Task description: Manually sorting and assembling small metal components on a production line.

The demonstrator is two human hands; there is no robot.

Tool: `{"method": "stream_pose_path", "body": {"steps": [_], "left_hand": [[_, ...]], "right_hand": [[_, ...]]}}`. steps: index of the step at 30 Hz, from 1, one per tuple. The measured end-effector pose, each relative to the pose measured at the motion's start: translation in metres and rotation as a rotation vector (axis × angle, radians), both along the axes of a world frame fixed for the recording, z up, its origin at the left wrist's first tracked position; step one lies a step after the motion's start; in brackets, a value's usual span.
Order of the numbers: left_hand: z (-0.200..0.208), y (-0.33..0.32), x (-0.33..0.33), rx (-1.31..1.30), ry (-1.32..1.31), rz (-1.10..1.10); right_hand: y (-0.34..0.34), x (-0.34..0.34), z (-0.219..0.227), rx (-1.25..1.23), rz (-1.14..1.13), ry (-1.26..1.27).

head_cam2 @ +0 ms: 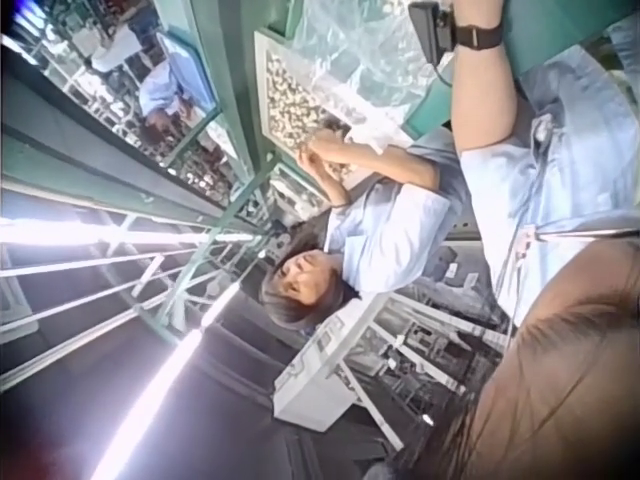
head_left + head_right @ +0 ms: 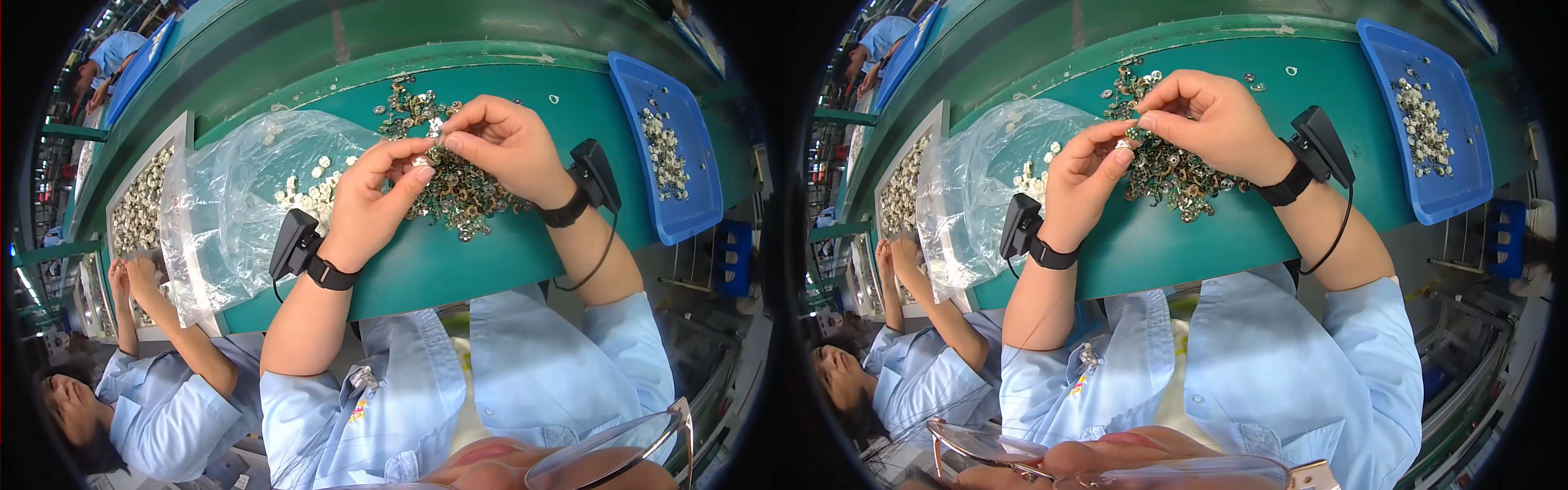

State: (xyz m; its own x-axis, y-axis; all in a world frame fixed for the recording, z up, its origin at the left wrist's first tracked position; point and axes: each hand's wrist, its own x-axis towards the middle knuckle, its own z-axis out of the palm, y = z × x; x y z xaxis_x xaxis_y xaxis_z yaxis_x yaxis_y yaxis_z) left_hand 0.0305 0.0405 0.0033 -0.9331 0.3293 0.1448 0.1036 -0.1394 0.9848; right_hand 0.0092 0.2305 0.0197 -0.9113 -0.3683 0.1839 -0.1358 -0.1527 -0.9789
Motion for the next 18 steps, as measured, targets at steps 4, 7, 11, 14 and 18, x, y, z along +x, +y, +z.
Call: {"method": "stream_pose_path", "body": {"steps": [4, 7, 11, 14, 18], "left_hand": [[-0.002, -0.001, -0.002, -0.128, 0.096, 0.054], [-0.001, -0.004, -0.003, -0.143, 0.243, 0.045], [-0.002, -0.005, -0.001, 0.036, 0.021, -0.006], [0.001, -0.004, 0.002, 0.084, -0.027, -0.051], [-0.003, -0.006, 0.001, 0.087, -0.146, -0.103]], "right_hand": [[-0.002, 0.005, -0.003, 0.115, -0.014, 0.172], [-0.005, 0.008, -0.002, 0.183, -0.03, 0.266], [-0.006, 0.01, 0.009, 0.31, -0.009, 0.373], [-0.005, 0.01, 0.009, 0.346, -0.055, 0.418], [-0.002, 0.009, 0.008, 0.32, -0.099, 0.396]]}}
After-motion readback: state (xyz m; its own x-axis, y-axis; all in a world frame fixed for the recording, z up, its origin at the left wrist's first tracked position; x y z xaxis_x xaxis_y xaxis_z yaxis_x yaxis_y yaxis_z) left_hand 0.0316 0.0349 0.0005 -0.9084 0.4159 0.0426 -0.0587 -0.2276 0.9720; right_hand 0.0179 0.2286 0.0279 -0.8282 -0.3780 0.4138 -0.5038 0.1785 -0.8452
